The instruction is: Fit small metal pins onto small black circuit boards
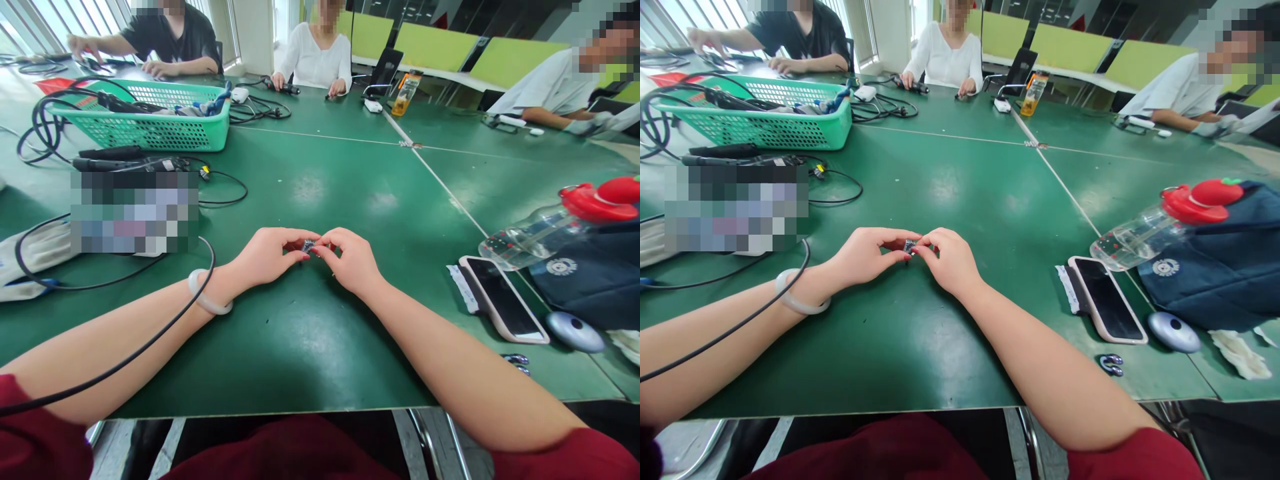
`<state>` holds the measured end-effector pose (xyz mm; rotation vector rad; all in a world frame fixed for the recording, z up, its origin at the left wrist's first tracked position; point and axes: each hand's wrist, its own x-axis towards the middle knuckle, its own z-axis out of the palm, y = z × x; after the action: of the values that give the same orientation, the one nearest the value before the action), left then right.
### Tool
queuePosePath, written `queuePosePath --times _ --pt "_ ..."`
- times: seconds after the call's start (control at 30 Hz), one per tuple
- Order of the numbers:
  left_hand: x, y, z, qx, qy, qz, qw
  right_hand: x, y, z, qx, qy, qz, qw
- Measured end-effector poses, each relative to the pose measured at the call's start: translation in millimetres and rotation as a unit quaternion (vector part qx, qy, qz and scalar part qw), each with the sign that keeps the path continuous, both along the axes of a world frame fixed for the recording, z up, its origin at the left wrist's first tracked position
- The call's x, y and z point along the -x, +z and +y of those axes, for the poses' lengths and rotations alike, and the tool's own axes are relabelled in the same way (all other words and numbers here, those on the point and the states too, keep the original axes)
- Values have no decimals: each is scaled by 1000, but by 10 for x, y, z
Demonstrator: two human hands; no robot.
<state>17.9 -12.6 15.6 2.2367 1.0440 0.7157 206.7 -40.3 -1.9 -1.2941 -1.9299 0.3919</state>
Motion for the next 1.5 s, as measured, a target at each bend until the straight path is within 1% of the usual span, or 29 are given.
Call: queuePosePath --times 0.17,0.37,0.63,0.7,0.83,0.93,1.0,1.13,1.27,1.37,1.43,1.5 --pt "9 -22 15 20 -19 -19 999 -18 9 7 -26 12 -30 999" --pt "13 -22 9 12 -19 -18 1000 -31 22 6 -38 10 -28 999" --pt "16 -38 11 62 -39 -70 995 -11 29 -22 -70 12 -50 996" --pt "11 -33 15 62 -31 -65 996 -21 24 -6 -62 15 -60 996" --pt "20 -43 51 39 24 -32 998 -66 -6 49 -6 -5 -125 992" --pt "43 -74 99 54 51 -40 996 -92 -31 76 43 -20 -177 983" --pt "54 -97 127 80 58 -63 993 -92 -39 86 59 -20 -193 979" --pt "43 -133 146 133 48 -99 985 -71 -48 105 50 -19 -228 972" --pt "23 -147 139 148 37 -128 980 -67 -91 129 29 -18 -261 965" --pt "30 -150 141 169 33 -122 978 -72 -122 134 27 -16 -272 962" --pt "42 -149 146 164 39 -109 980 -67 -117 120 29 -14 -262 965" --pt "54 -142 145 138 48 -89 985 -49 -83 89 18 -9 -225 974"
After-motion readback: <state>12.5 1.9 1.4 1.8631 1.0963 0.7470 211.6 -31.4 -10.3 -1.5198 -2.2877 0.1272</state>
